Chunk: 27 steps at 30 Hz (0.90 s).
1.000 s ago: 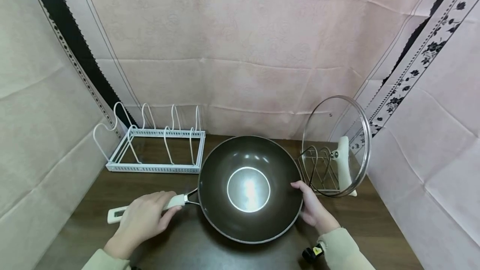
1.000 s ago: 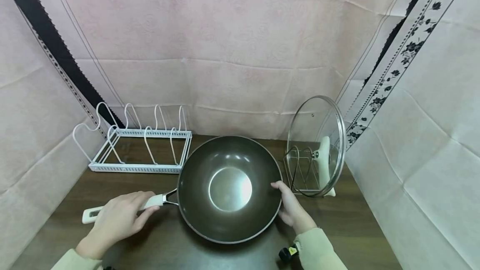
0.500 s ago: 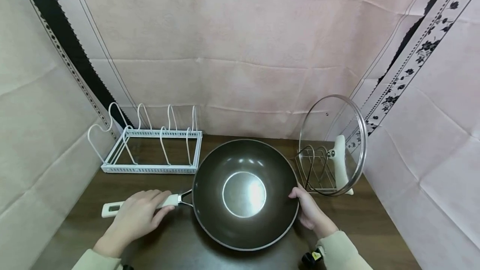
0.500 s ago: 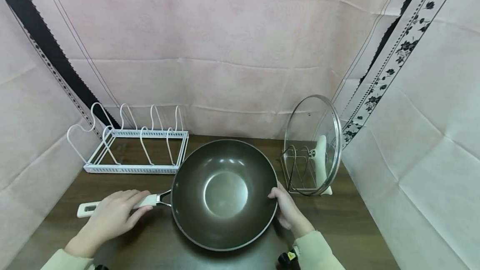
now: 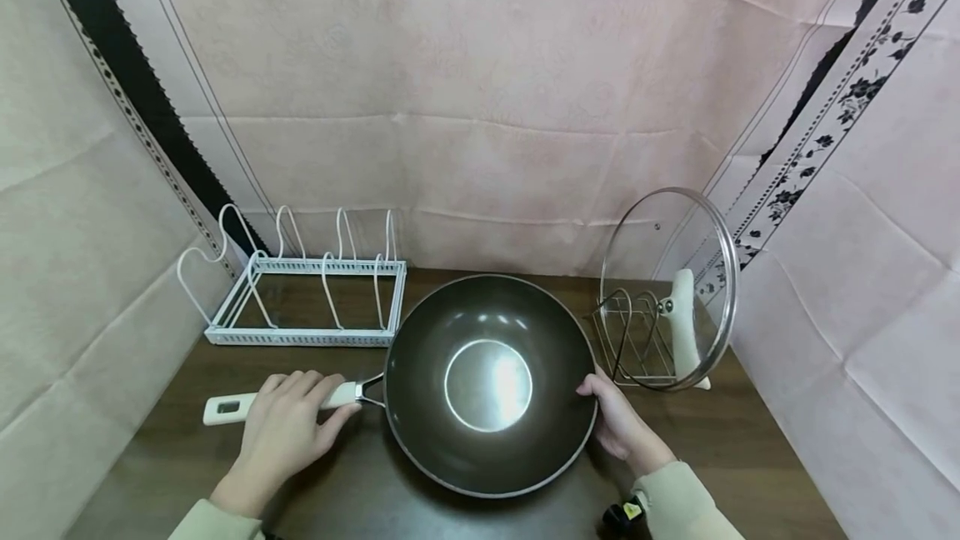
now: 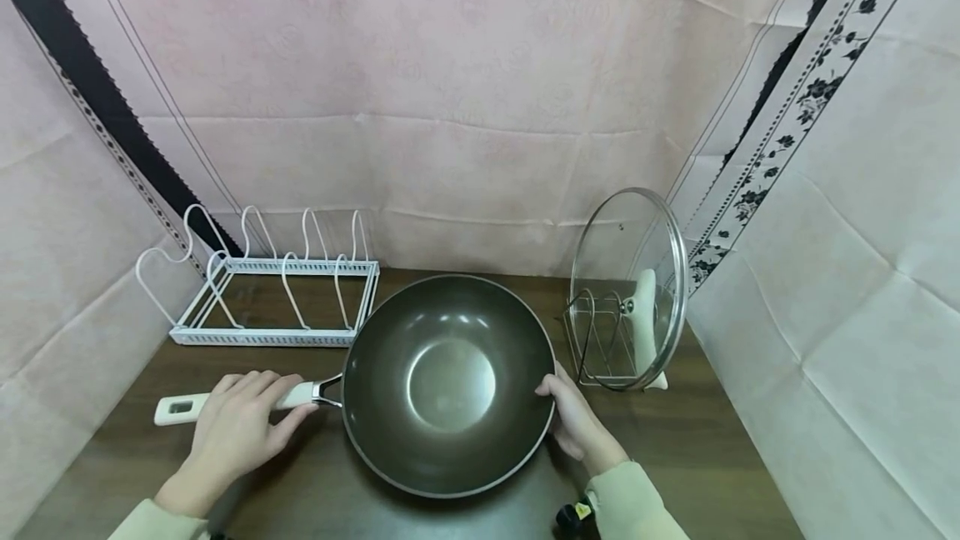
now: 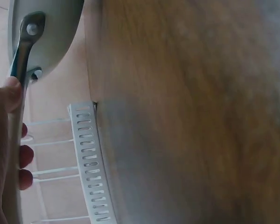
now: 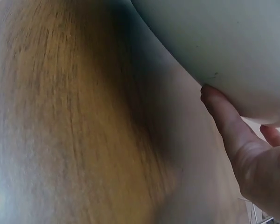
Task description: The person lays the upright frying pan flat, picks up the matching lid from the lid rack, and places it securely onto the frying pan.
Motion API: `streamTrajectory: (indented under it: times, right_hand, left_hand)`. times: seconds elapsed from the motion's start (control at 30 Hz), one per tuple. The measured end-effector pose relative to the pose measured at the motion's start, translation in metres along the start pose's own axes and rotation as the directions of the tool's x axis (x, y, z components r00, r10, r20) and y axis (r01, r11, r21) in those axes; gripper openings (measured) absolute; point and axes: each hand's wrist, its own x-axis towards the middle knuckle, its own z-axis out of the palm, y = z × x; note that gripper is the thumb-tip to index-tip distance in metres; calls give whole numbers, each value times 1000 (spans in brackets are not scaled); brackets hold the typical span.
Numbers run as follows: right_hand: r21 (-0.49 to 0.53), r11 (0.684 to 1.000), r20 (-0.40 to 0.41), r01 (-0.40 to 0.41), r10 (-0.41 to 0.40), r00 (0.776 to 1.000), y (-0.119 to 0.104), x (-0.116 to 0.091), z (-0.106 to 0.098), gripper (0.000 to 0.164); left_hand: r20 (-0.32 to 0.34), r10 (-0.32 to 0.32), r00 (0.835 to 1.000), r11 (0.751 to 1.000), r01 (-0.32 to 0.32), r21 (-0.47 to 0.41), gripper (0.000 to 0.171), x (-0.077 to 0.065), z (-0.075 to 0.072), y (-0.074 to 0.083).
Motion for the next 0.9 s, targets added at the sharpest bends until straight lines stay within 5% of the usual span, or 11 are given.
streamTrajectory:
  times: [0.37, 0.57, 0.9]
  right_hand:
    - [-66, 996, 79, -57, 62, 995, -5, -5, -13, 65]
    - [-154, 986, 61, -70, 80, 995, -13, -7, -18, 64]
    - [-143, 988, 124, -52, 70, 990, -14, -5, -15, 66]
  left_hand:
    - [-83, 94, 992, 994, -99, -51, 43, 10, -8, 0]
    - [-42, 133, 990, 987, -136, -87, 42, 13, -13, -4]
    - [52, 114, 992, 990, -109, -88, 42, 13, -15, -16]
